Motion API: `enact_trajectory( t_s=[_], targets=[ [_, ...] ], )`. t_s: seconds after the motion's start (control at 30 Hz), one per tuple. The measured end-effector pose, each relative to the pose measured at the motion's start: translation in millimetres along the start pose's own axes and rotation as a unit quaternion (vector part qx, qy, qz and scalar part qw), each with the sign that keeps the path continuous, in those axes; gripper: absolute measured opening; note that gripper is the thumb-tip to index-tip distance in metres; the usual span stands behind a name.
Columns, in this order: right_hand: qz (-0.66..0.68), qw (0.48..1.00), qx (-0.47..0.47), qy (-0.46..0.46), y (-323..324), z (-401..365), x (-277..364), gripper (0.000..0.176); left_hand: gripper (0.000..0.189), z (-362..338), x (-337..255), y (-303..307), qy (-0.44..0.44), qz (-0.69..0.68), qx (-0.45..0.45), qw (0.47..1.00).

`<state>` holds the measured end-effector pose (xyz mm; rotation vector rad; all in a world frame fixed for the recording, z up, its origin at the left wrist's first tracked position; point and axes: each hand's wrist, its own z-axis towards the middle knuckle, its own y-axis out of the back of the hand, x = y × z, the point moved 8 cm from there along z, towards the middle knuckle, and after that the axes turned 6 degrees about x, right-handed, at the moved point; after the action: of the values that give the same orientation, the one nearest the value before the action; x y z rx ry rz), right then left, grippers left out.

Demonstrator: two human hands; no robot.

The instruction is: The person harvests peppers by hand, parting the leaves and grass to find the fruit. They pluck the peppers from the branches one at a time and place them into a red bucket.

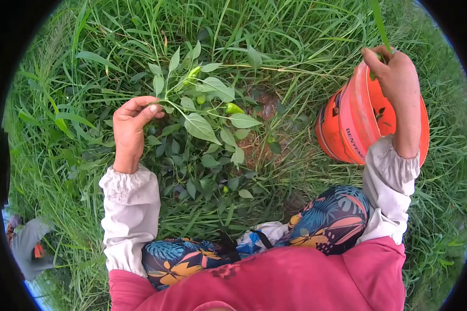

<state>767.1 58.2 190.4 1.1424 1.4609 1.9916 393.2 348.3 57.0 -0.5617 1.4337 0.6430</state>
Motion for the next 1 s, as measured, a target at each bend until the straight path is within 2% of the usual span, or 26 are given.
enact_trajectory(
  t_s=[0.07,0.1,0.13,0.17,0.23,0.27,0.3,0.33,0.37,0.43,0.47,0.57,0.63,0.67,0.73,0.8,0.87,0.9,0.93,1.0],
  targets=[
    [-0.173,0.982,0.026,-0.075,8.9,0.4,-35.3,0.043,0.015,2.5,0.7,-0.4,0.000,-0.010,-0.001,1.000],
    [-0.175,0.981,0.025,-0.077,5.3,-3.2,-42.0,0.043,0.016,3.6,1.6,-0.7,-0.003,-0.021,-0.002,1.000],
    [-0.260,0.957,-0.103,0.076,8.1,-12.1,-20.1,0.045,0.016,4.8,2.2,-1.6,-0.007,-0.033,-0.004,0.999],
    [-0.333,0.887,-0.226,0.227,6.9,-31.4,2.9,0.047,0.016,5.9,2.4,-3.3,-0.008,-0.033,-0.003,0.999],
    [-0.104,0.963,-0.080,0.237,-21.3,-35.0,35.2,0.043,0.016,4.9,2.4,-5.9,-0.014,-0.047,-0.004,0.999],
    [0.066,0.967,0.087,0.232,-52.4,-37.4,53.0,0.040,0.016,4.1,2.4,-7.4,-0.012,-0.045,-0.001,0.999],
    [0.232,0.916,0.247,0.216,-84.3,-46.3,73.3,0.037,0.016,4.0,1.4,-7.9,-0.010,-0.040,0.000,0.999],
    [0.295,0.863,0.353,0.208,-117.8,-53.4,87.6,0.036,0.016,4.3,0.0,-8.5,-0.009,-0.034,0.000,0.999],
    [0.306,0.845,0.380,0.218,-142.6,-57.9,100.8,0.040,0.016,4.0,-1.9,-10.5,-0.009,-0.034,0.001,0.999],
    [0.250,0.846,0.401,0.245,-178.8,-64.3,114.5,0.043,0.016,2.8,-6.0,-16.1,-0.015,-0.040,0.006,0.999],
    [0.279,0.828,0.433,0.221,-194.4,-66.9,116.1,0.042,0.016,2.3,-6.6,-17.4,-0.015,-0.039,0.006,0.999],
    [0.302,0.814,0.453,0.201,-202.3,-72.5,117.9,0.034,0.016,2.2,-7.9,-18.7,-0.017,-0.048,0.013,0.999],
    [0.388,0.778,0.473,0.146,-195.0,-72.3,114.4,0.024,0.016,2.8,-2.9,-15.0,-0.003,-0.049,0.008,0.999],
    [0.452,0.754,0.451,0.151,-180.3,-72.2,117.5,0.021,0.016,3.4,0.8,-12.3,-0.003,-0.050,0.006,0.999],
    [0.601,0.625,0.481,0.132,-164.4,-71.6,115.8,0.021,0.017,5.9,16.0,-7.7,0.021,-0.047,0.012,0.999],
    [0.682,0.509,0.500,0.159,-148.5,-63.8,107.5,0.023,0.017,10.8,32.4,12.2,0.035,-0.073,-0.003,0.997],
    [0.722,0.488,0.476,0.116,-137.7,-57.9,103.6,0.021,0.017,11.7,43.3,25.4,0.048,-0.094,-0.017,0.994],
    [0.715,0.510,0.470,0.087,-142.5,-53.2,98.6,0.017,0.017,11.6,44.0,24.5,0.044,-0.120,-0.004,0.992],
    [0.717,0.509,0.469,0.087,-148.3,-50.7,99.8,0.017,0.017,11.8,44.1,23.2,0.041,-0.147,0.010,0.988],
    [0.694,0.553,0.462,-0.005,-181.6,-47.1,91.6,0.017,0.017,10.9,44.2,15.3,0.040,-0.168,0.024,0.985]
  ],
)
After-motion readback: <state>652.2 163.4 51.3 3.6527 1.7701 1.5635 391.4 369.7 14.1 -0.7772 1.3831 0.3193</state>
